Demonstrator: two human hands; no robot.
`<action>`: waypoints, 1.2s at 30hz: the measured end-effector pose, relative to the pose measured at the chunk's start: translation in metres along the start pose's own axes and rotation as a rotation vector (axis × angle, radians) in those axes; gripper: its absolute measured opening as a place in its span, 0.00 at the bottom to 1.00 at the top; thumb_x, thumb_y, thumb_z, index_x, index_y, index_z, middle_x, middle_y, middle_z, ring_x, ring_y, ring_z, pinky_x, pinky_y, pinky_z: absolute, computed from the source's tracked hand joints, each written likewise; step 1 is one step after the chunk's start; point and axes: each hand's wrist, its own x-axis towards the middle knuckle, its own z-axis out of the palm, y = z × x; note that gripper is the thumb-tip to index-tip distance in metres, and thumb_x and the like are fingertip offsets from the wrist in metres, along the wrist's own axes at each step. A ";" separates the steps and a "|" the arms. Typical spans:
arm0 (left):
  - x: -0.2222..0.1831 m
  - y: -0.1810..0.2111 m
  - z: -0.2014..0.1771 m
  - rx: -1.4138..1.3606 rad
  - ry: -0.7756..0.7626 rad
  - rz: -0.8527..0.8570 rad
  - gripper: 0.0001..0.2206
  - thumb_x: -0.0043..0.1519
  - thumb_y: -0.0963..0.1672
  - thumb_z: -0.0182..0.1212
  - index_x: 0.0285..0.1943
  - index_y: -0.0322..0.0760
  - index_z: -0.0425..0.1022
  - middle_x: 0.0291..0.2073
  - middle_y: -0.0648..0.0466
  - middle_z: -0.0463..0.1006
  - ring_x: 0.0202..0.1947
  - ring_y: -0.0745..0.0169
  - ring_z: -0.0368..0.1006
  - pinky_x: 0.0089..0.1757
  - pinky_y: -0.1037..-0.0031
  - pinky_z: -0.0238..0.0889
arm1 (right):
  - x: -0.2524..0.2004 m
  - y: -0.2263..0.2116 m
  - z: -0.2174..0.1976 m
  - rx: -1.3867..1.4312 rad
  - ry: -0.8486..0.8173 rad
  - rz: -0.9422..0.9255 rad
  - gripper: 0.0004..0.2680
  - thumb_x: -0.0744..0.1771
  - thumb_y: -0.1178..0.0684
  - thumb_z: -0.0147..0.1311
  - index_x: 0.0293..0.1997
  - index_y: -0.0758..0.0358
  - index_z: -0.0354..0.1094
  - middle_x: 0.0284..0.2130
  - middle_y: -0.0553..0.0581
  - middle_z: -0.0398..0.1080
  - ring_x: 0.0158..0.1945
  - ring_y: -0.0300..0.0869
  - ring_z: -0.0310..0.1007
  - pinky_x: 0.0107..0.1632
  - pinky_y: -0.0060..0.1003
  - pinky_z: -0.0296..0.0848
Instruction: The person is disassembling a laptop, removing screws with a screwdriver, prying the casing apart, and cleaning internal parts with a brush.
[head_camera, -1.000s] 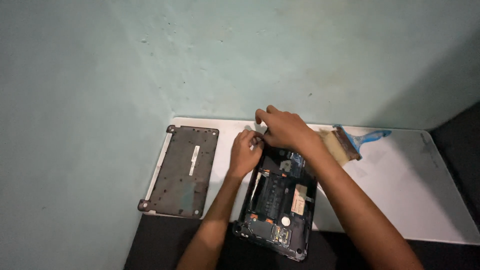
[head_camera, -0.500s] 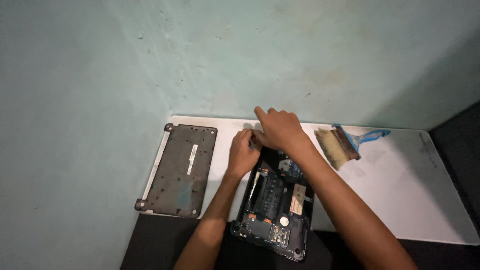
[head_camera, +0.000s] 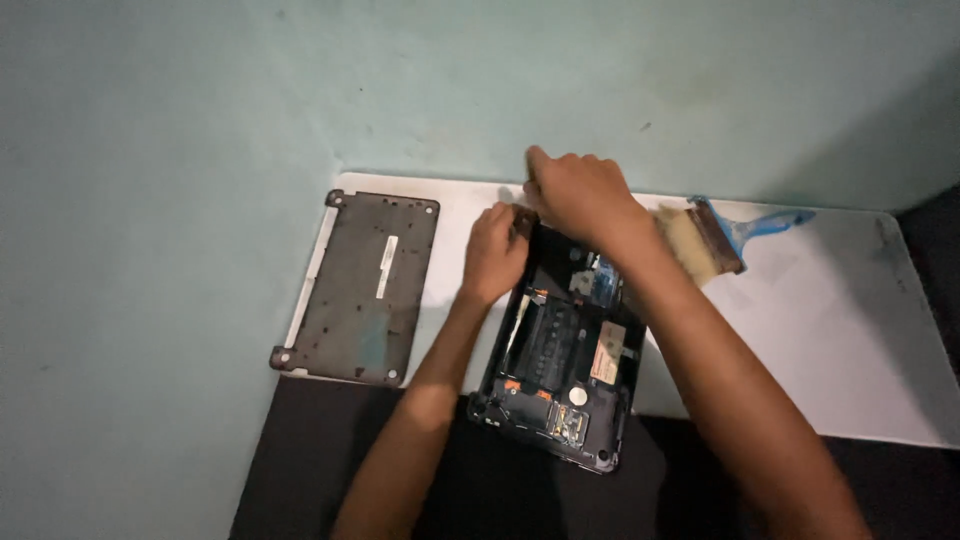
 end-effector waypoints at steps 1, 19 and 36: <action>0.004 0.000 -0.002 -0.041 0.037 0.018 0.03 0.71 0.40 0.61 0.49 0.33 0.78 0.42 0.39 0.75 0.51 0.24 0.75 0.55 0.44 0.68 | 0.001 0.000 -0.004 0.092 -0.002 -0.030 0.16 0.74 0.43 0.53 0.69 0.56 0.70 0.52 0.73 0.82 0.55 0.79 0.84 0.57 0.79 0.78; 0.005 0.007 -0.006 -0.015 0.047 0.031 0.09 0.65 0.43 0.70 0.53 0.47 0.85 0.37 0.52 0.76 0.42 0.45 0.77 0.51 0.54 0.74 | -0.001 0.011 -0.011 0.114 0.000 0.009 0.15 0.75 0.45 0.53 0.68 0.61 0.72 0.48 0.74 0.84 0.53 0.77 0.86 0.55 0.76 0.79; 0.003 0.006 -0.009 -0.102 0.020 0.019 0.11 0.65 0.41 0.65 0.54 0.43 0.86 0.41 0.47 0.76 0.49 0.38 0.77 0.56 0.50 0.71 | -0.009 0.009 -0.012 0.092 -0.009 0.041 0.14 0.74 0.43 0.57 0.65 0.54 0.69 0.45 0.72 0.83 0.51 0.77 0.86 0.56 0.75 0.78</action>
